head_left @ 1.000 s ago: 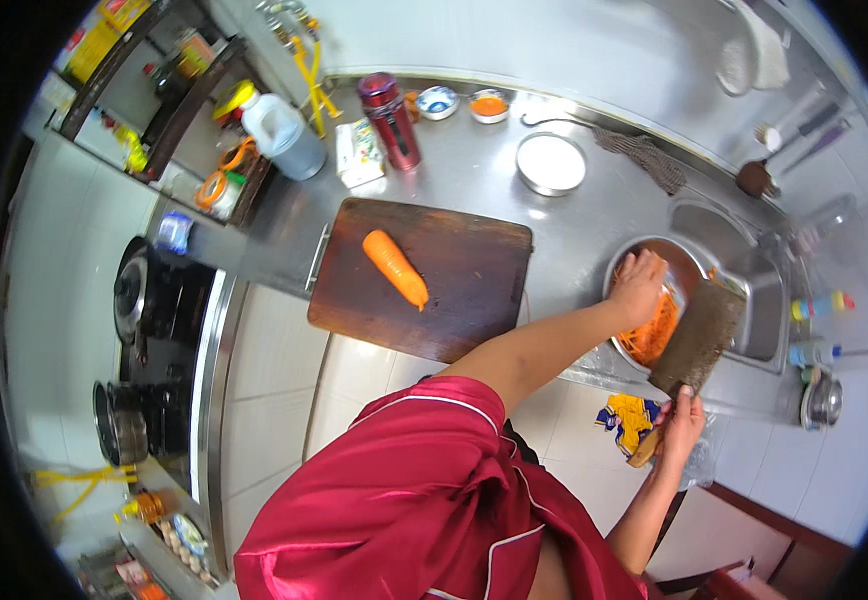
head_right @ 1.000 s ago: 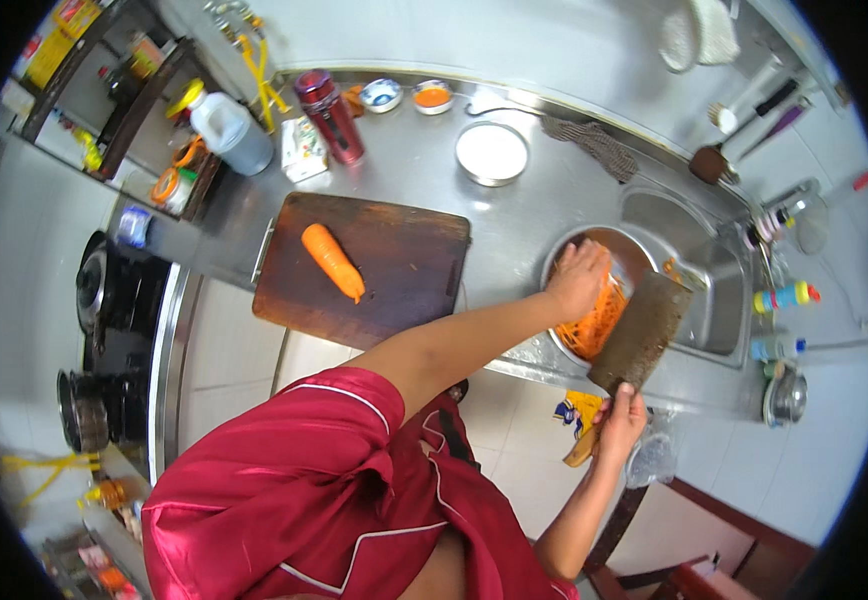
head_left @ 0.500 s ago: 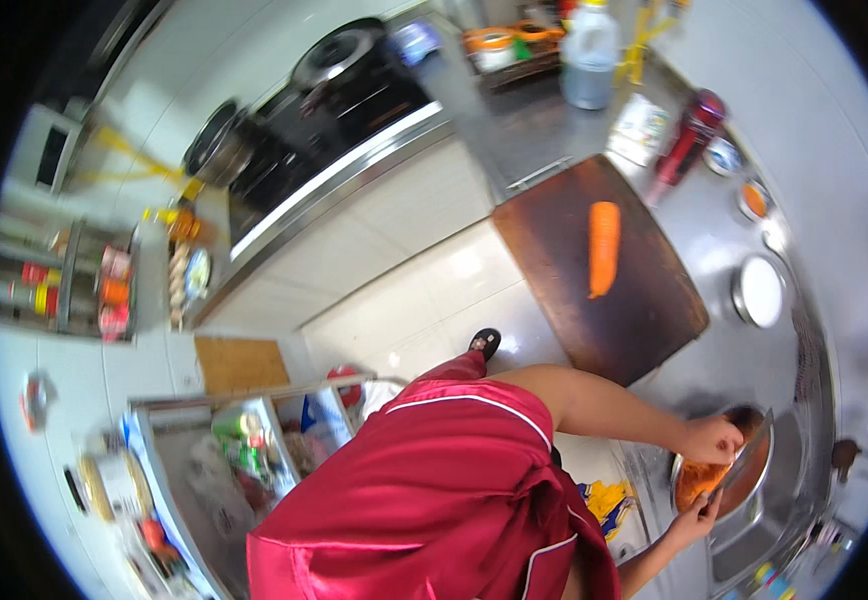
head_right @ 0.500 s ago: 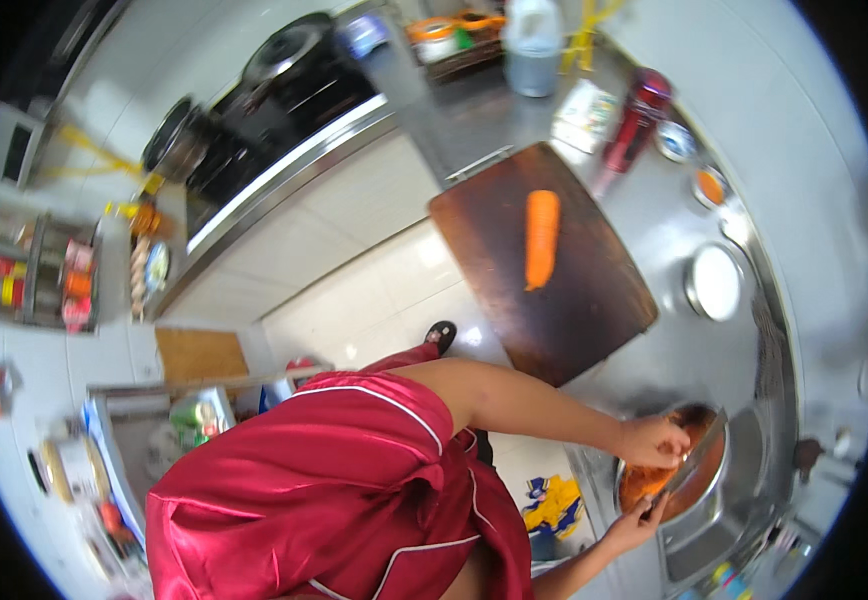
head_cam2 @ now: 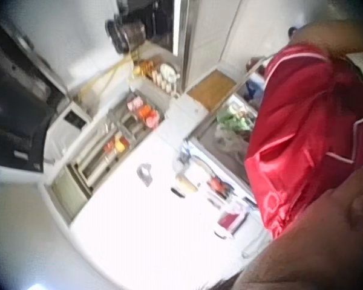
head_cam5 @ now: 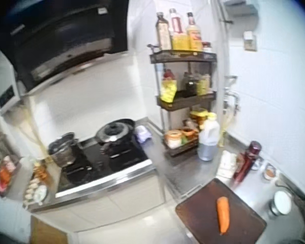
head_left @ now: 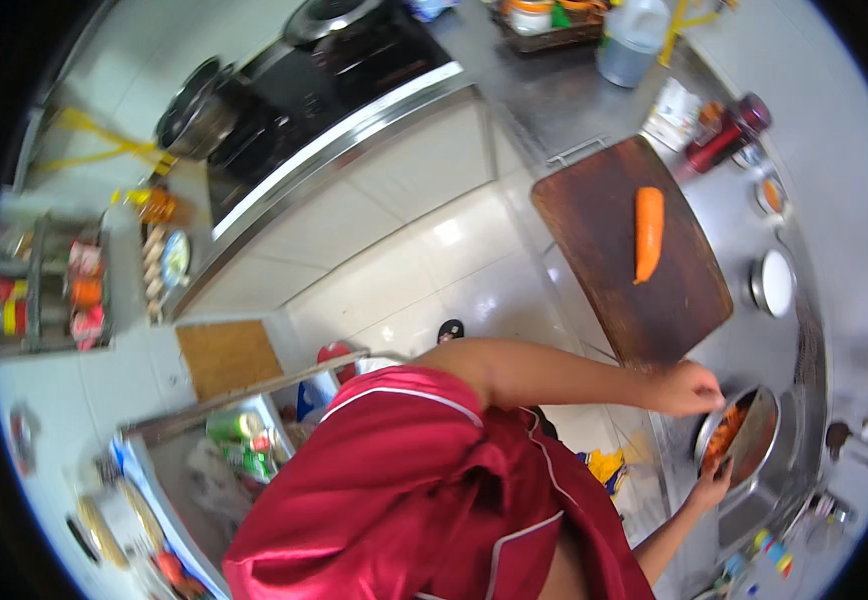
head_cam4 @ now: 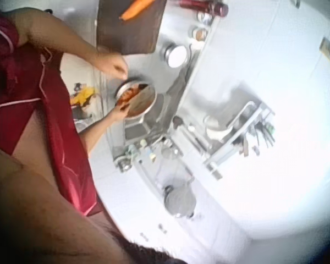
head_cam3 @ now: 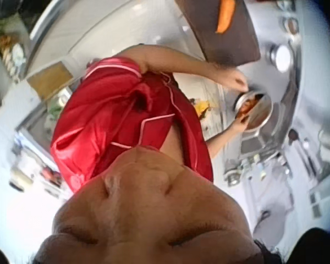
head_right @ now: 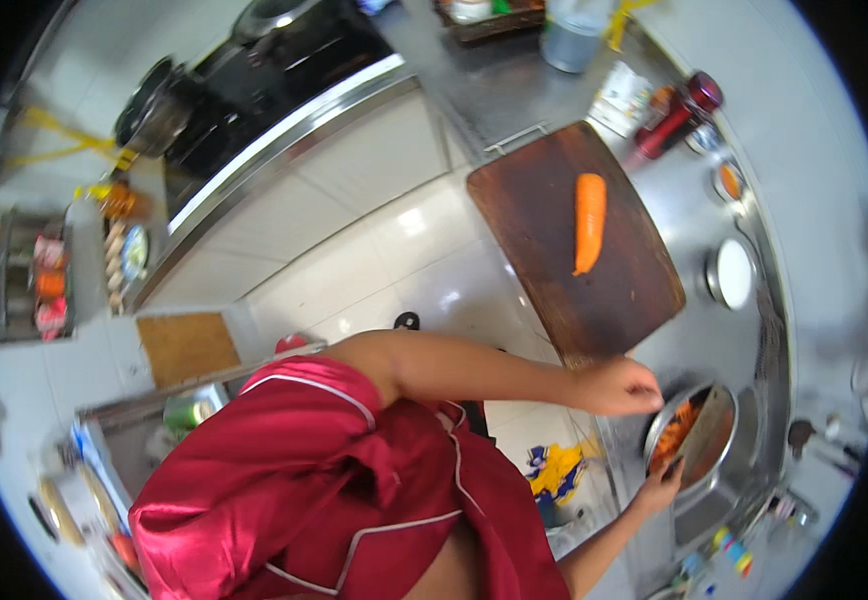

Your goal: The person slices a carrot into thin strips using a knife on a wooden cutting board, then transfers the strips into a metal bowl. The person then retrieves a pink mandoline slicer, rinses it under the tap, and begins slicing another carrot with the mandoline.

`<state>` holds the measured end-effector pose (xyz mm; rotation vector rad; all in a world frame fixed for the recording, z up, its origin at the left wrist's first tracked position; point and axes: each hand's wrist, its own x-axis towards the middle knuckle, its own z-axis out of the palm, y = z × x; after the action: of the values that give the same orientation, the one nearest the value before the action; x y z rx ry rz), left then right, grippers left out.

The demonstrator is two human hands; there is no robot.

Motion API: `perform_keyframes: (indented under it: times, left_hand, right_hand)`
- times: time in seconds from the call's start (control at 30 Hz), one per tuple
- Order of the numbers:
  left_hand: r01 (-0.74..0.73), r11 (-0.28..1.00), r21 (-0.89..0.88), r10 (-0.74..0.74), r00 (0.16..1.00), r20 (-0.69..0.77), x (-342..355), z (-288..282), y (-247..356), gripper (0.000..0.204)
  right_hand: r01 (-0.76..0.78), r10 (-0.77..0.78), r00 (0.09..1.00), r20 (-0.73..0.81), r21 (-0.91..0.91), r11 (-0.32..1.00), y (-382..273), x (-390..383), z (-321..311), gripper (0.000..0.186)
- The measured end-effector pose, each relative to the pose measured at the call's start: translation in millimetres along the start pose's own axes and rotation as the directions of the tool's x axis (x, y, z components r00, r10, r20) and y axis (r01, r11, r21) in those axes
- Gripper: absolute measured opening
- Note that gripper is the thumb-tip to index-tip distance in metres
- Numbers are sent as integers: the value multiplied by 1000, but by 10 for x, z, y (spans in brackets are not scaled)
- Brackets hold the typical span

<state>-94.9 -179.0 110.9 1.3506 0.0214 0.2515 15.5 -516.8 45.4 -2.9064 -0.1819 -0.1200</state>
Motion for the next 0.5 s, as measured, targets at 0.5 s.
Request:
perform_keyframes:
  times: [0.5]
  left_hand:
    - [340,909,-243,-335,245,-910,-3091,-3547,301,30]
  right_hand:
    - [539,-482,838,-255,261,801,-2744,-1058,207,35]
